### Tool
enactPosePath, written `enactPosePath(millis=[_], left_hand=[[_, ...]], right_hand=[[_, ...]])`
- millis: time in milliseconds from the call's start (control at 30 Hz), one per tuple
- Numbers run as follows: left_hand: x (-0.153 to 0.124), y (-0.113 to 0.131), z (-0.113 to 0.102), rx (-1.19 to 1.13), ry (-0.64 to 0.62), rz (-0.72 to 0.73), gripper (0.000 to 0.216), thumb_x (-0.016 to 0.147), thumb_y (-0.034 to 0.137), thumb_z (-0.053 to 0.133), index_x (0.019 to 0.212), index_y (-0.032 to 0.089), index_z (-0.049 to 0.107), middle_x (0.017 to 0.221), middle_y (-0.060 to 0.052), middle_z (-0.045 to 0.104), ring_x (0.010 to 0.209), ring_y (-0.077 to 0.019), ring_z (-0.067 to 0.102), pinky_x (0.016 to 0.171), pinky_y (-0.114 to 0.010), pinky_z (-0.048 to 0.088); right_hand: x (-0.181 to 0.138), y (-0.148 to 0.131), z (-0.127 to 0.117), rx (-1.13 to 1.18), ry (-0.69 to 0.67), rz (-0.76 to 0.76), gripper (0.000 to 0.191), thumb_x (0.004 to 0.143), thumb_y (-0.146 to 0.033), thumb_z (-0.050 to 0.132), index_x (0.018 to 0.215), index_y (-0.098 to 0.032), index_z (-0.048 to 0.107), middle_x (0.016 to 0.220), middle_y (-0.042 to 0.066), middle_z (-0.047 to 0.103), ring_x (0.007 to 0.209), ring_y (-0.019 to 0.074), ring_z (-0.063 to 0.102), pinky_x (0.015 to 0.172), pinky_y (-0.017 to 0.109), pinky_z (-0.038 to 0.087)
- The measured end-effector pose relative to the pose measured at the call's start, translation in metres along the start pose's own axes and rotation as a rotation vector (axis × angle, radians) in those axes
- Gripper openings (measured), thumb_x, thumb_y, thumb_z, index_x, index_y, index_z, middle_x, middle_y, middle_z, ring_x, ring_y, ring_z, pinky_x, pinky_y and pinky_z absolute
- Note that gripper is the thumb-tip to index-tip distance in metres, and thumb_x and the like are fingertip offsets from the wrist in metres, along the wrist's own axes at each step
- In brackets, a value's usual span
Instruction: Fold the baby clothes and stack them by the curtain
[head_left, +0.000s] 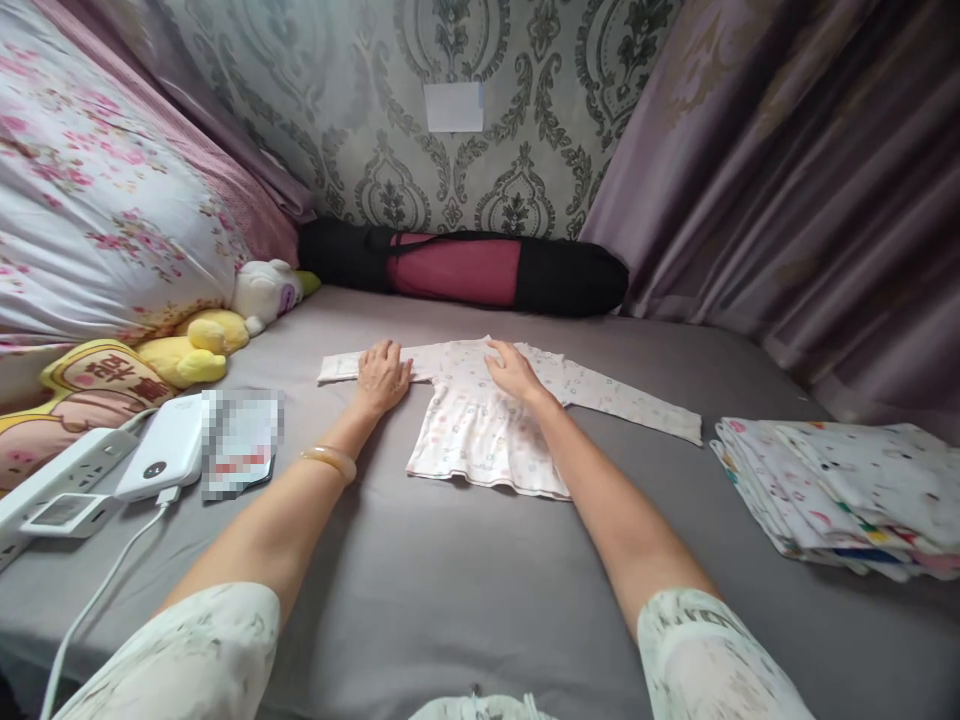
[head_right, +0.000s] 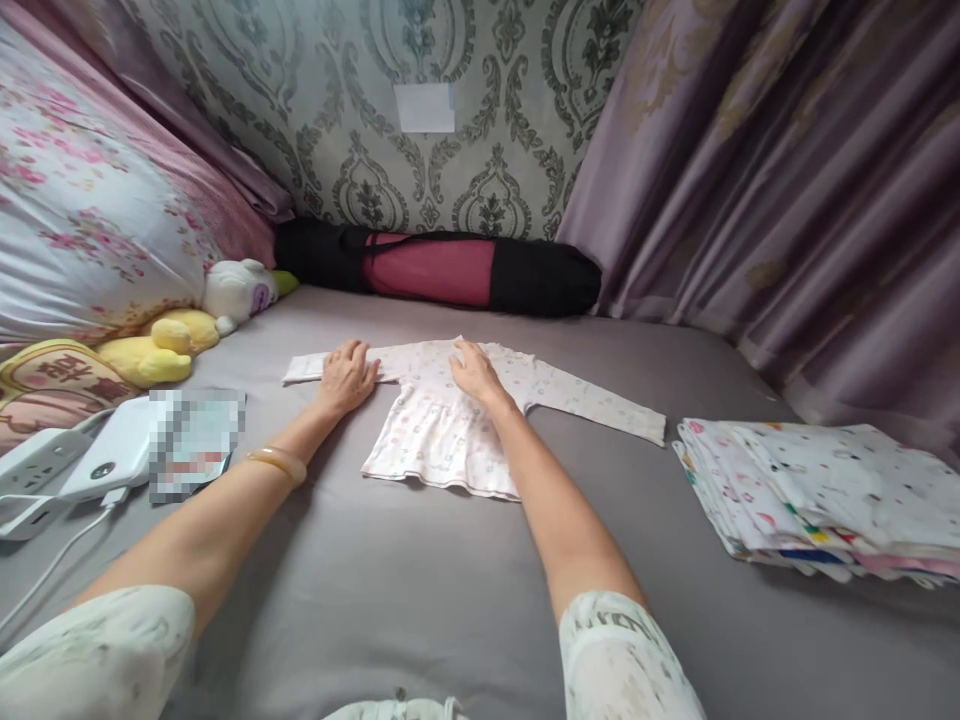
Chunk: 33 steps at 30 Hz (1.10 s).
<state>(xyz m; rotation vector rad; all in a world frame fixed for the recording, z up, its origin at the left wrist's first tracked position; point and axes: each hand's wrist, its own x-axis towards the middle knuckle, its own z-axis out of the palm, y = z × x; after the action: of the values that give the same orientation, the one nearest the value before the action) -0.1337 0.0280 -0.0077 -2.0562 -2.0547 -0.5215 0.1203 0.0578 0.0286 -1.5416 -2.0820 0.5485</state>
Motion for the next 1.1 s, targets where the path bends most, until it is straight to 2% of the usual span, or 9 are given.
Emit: enactPosePath(millis=[100, 200, 400, 467, 533, 700, 900, 967, 1100], left_hand=[[-0.008, 0.006, -0.012, -0.013, 0.043, -0.046, 0.048, 0.094, 0.037, 0.037, 0.129, 0.008, 0.054, 0.140, -0.024, 0.048, 0.129, -0.0379, 0.042, 0.106, -0.050, 0.031], [-0.018, 0.013, -0.029, -0.018, -0.004, -0.140, 0.041, 0.091, 0.037, 0.042, 0.117, 0.013, 0.061, 0.131, -0.023, 0.052, 0.124, -0.0390, 0.045, 0.101, -0.052, 0.035], [-0.052, 0.020, -0.061, -0.067, -0.380, -0.184, 0.035, 0.083, 0.051, 0.052, 0.079, 0.021, 0.070, 0.104, -0.015, 0.064, 0.109, -0.0351, 0.057, 0.091, -0.044, 0.045], [-0.065, 0.022, -0.066, -0.094, -0.478, -0.163, 0.038, 0.081, 0.055, 0.054, 0.073, 0.021, 0.069, 0.093, -0.013, 0.066, 0.102, -0.0331, 0.060, 0.085, -0.039, 0.047], [-0.078, 0.025, -0.069, -0.117, -0.517, -0.148, 0.039, 0.080, 0.056, 0.055, 0.070, 0.021, 0.068, 0.086, -0.013, 0.066, 0.098, -0.0321, 0.061, 0.081, -0.036, 0.047], [-0.102, 0.035, -0.067, -0.209, -0.467, -0.181, 0.040, 0.075, 0.058, 0.059, 0.069, 0.020, 0.068, 0.091, -0.013, 0.065, 0.103, -0.0314, 0.058, 0.085, -0.036, 0.046], [-0.115, 0.045, -0.067, -0.335, -0.432, -0.227, 0.032, 0.072, 0.052, 0.062, 0.068, 0.020, 0.067, 0.098, -0.010, 0.063, 0.101, -0.0278, 0.056, 0.088, -0.035, 0.045], [-0.117, 0.046, -0.069, -0.379, -0.417, -0.229, 0.031, 0.071, 0.051, 0.062, 0.068, 0.020, 0.065, 0.094, -0.009, 0.062, 0.094, -0.0254, 0.057, 0.083, -0.034, 0.045], [-0.119, 0.046, -0.072, -0.542, -0.428, -0.262, 0.036, 0.074, 0.056, 0.057, 0.072, 0.020, 0.058, 0.073, -0.002, 0.059, 0.070, -0.0183, 0.055, 0.063, -0.028, 0.042]], right_hand=[[-0.036, 0.021, -0.030, 0.059, 0.085, 0.071, 0.041, 0.095, -0.024, 0.041, 0.128, -0.017, 0.062, 0.125, 0.007, 0.068, 0.114, 0.0175, 0.062, 0.098, 0.025, 0.045], [-0.078, 0.043, -0.056, 0.070, 0.092, 0.170, 0.033, 0.093, -0.025, 0.044, 0.112, -0.020, 0.070, 0.101, 0.004, 0.075, 0.096, 0.0182, 0.068, 0.086, 0.026, 0.049], [-0.150, 0.068, -0.076, -0.066, -0.045, 0.251, 0.026, 0.087, -0.031, 0.049, 0.074, -0.020, 0.068, 0.069, 0.000, 0.069, 0.066, 0.0155, 0.062, 0.059, 0.023, 0.039], [-0.165, 0.066, -0.075, -0.129, -0.078, 0.272, 0.026, 0.087, -0.034, 0.051, 0.070, -0.021, 0.066, 0.068, 0.001, 0.067, 0.064, 0.0153, 0.059, 0.056, 0.024, 0.036], [-0.177, 0.059, -0.073, -0.176, -0.094, 0.309, 0.025, 0.086, -0.038, 0.053, 0.069, -0.022, 0.063, 0.071, 0.001, 0.068, 0.065, 0.0154, 0.059, 0.057, 0.024, 0.034], [-0.194, 0.038, -0.067, -0.261, -0.111, 0.359, 0.022, 0.086, -0.044, 0.056, 0.075, -0.025, 0.060, 0.080, 0.001, 0.069, 0.071, 0.0164, 0.059, 0.059, 0.025, 0.033], [-0.203, 0.034, -0.059, -0.264, -0.070, 0.303, 0.018, 0.089, -0.034, 0.052, 0.074, -0.024, 0.053, 0.086, 0.001, 0.066, 0.076, 0.0158, 0.058, 0.064, 0.025, 0.034], [-0.203, 0.036, -0.058, -0.226, -0.037, 0.310, 0.018, 0.088, -0.034, 0.052, 0.072, -0.025, 0.051, 0.082, 0.001, 0.065, 0.075, 0.0158, 0.058, 0.064, 0.026, 0.035], [-0.201, 0.037, -0.058, -0.081, 0.015, 0.363, 0.018, 0.088, -0.037, 0.051, 0.075, -0.025, 0.050, 0.073, -0.002, 0.064, 0.069, 0.0159, 0.058, 0.063, 0.026, 0.036]])
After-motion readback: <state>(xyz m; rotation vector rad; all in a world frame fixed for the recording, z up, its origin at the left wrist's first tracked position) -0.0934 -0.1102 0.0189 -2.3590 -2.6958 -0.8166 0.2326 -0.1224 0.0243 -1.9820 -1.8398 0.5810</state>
